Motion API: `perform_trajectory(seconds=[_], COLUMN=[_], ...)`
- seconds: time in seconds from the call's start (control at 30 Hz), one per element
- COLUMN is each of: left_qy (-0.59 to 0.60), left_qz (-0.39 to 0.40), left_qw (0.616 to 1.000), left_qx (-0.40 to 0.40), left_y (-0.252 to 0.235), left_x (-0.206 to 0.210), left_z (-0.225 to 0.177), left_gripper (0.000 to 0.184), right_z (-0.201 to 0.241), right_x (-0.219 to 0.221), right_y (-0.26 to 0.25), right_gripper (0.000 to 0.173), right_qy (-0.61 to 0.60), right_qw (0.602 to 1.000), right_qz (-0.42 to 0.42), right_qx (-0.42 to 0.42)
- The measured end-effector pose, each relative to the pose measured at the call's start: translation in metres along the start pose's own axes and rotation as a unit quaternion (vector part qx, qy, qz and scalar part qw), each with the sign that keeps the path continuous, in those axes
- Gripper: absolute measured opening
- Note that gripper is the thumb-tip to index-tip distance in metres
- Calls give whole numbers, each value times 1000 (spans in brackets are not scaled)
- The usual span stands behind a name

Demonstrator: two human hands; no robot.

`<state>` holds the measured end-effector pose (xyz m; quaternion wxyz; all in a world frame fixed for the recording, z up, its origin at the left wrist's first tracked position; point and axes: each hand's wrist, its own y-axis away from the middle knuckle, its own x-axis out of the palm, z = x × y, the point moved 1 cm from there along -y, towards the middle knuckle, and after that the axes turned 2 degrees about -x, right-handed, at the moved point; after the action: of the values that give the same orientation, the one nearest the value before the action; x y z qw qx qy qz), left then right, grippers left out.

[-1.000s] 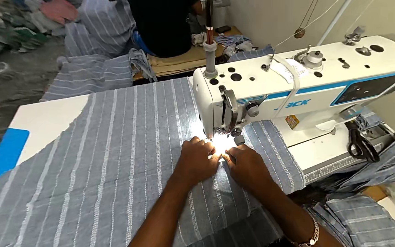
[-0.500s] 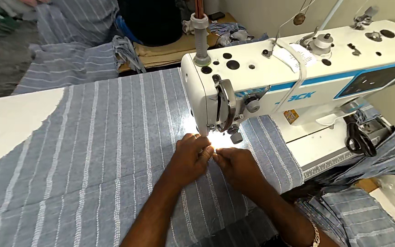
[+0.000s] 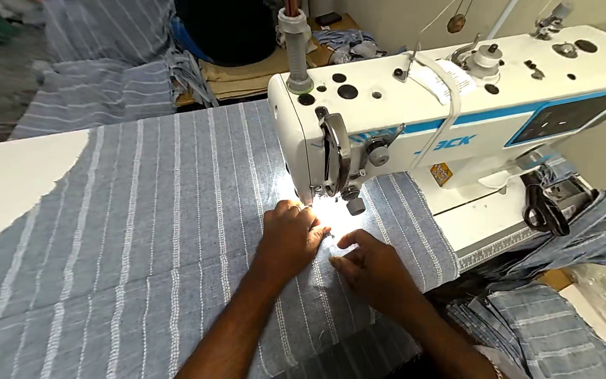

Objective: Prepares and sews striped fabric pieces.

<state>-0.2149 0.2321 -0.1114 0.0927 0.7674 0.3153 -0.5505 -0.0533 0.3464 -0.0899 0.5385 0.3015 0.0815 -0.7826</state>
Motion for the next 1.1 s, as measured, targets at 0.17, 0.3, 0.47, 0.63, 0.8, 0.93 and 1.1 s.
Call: perform_trajectory(seconds=[0.17,0.3,0.47,0.63,0.8,0.93,1.1], left_qy=[-85,-112,-86,-101,-91,-91,-85], left_qz=[-43,-24,10,13,15,11,19], left_qw=[995,991,990,989,989,990,991], left_qx=[-1,-76,-109,-104,-113,-111,-103], left_y=[18,48,30,22,21,18,23], left_x=[3,16,14,12,10,8,6], left_z=[-22,-39,-23,-17,-17,-13,-16], left_gripper=[27,42,47,47,51,49,53], right_z=[-8,0,11,12,1,-61,-81], right_x=[4,2,-1,-16,-106,-169,-186], right_y=[-4,-17,-29,-28,3,21,25], right_gripper=[17,14,22,26,28,50,50], right_qy=[-13,65,103,127,204,353,390], right_qw=[1000,997,994,990,973,906,906], right_qz=[-4,24,12,52,-34,-235,-164], right_qx=[5,19,-23,-34,-97,-16,26])
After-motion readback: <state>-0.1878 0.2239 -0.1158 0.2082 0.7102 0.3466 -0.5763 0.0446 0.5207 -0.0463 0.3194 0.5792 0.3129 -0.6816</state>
